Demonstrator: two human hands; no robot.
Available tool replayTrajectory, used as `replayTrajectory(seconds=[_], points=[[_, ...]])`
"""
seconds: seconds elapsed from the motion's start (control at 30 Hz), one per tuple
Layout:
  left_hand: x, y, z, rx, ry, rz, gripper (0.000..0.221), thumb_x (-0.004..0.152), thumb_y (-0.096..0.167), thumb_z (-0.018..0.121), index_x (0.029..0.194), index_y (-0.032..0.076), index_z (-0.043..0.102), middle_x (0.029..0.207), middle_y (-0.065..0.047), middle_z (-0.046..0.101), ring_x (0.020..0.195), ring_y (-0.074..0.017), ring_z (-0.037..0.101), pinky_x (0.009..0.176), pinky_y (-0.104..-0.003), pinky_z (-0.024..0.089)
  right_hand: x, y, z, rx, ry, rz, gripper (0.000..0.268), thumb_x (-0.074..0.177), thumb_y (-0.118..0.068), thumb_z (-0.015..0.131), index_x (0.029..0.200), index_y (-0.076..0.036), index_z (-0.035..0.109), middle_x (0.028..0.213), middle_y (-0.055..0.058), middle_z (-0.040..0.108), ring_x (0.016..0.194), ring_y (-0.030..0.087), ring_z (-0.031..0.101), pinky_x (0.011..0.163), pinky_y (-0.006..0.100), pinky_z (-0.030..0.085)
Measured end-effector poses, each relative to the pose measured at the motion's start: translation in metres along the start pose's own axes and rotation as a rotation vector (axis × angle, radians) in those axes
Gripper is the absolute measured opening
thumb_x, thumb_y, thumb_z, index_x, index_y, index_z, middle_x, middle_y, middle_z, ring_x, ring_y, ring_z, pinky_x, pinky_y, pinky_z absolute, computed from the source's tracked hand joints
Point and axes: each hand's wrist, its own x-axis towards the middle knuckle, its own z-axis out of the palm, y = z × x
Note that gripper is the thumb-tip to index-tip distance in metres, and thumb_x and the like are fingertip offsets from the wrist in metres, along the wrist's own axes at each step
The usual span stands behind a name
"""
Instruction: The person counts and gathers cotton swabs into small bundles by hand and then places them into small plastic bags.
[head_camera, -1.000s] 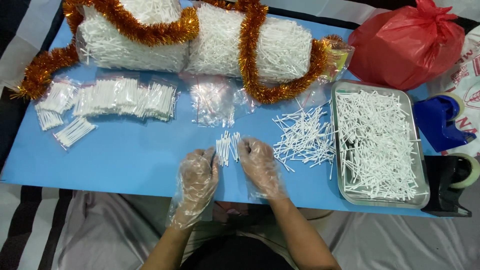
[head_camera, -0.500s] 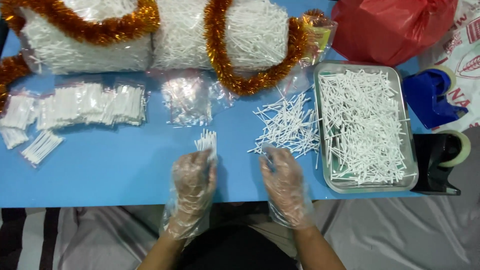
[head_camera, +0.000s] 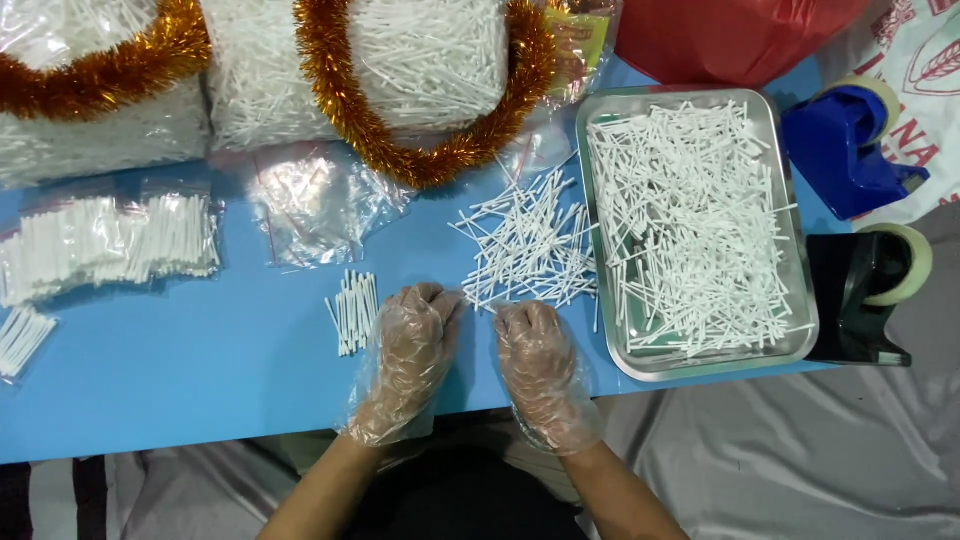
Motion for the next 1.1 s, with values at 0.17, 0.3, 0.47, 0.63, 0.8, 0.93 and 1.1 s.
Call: replayTrajectory(seconds=[0.17,0.3,0.47,0.63,0.8,0.93,1.1], points=[[0.001,-0.007,0.006,0.019,-0.002,-0.009,0.016,0.092,0.021,0.071,0.077,0.013,0.067,0.076,-0.003,0.060,0.074,-0.0291,0.065,0.061,-0.042,0.052,0.007,0.005,-0.008,-0.006,-0.058,-0.001,0.015,0.096,-0.014,0.070,0.083,-0.011,0.064,0.076,0.002,0.052,0.067,0.021,0.061,0.057,0.026,0.051],[0.007,-0.008,-0.003,-0.041,0.011,-0.026,0.013,0.090,0.016,0.072,0.078,0.015,0.066,0.073,-0.002,0.060,0.073,-0.0279,0.066,0.061,-0.039,0.053,-0.008,0.024,-0.014,0.232,-0.274,0.152,0.008,0.095,-0.017,0.069,0.090,-0.011,0.067,0.079,0.002,0.059,0.073,0.026,0.068,0.060,0.035,0.056],[0.015,-0.004,-0.012,-0.161,-0.040,-0.055,0.008,0.091,0.017,0.072,0.083,0.015,0.071,0.075,-0.003,0.064,0.071,-0.0265,0.069,0.060,-0.035,0.056,0.004,0.022,-0.028,0.703,-0.231,0.416,0.010,0.096,-0.008,0.069,0.086,-0.006,0.068,0.072,0.010,0.062,0.064,0.028,0.068,0.057,0.034,0.054],[0.020,0.004,-0.017,-0.158,-0.059,-0.029,0.005,0.088,0.016,0.076,0.085,0.012,0.074,0.080,-0.009,0.067,0.077,-0.0309,0.070,0.063,-0.039,0.058,0.011,0.011,-0.034,0.775,-0.211,0.477,0.008,0.096,-0.007,0.069,0.087,-0.005,0.068,0.074,0.010,0.064,0.064,0.022,0.065,0.059,0.034,0.055],[0.022,0.009,-0.020,-0.211,-0.035,-0.023,0.028,0.088,0.031,0.079,0.108,0.011,0.076,0.085,-0.011,0.070,0.083,-0.0293,0.071,0.073,-0.039,0.060,0.017,0.007,-0.033,0.538,-0.099,0.274,0.004,0.093,-0.003,0.071,0.091,-0.006,0.069,0.080,0.009,0.068,0.074,0.030,0.072,0.066,0.037,0.059],[0.021,0.014,-0.022,-0.371,-0.139,-0.054,0.025,0.091,0.022,0.075,0.110,0.005,0.075,0.083,-0.020,0.070,0.081,-0.0399,0.070,0.072,-0.049,0.060,0.021,0.003,-0.037,0.401,-0.084,0.072,0.005,0.090,-0.005,0.075,0.092,-0.009,0.072,0.082,0.006,0.068,0.078,0.028,0.071,0.067,0.038,0.059],[-0.001,0.006,-0.021,-0.391,-0.413,-0.013,0.022,0.095,0.023,0.064,0.105,0.009,0.078,0.079,-0.019,0.072,0.077,-0.0407,0.072,0.069,-0.049,0.060,0.023,0.001,-0.043,0.618,-0.157,0.103,0.006,0.088,-0.003,0.077,0.085,-0.005,0.072,0.081,0.009,0.073,0.077,0.033,0.072,0.065,0.040,0.059]])
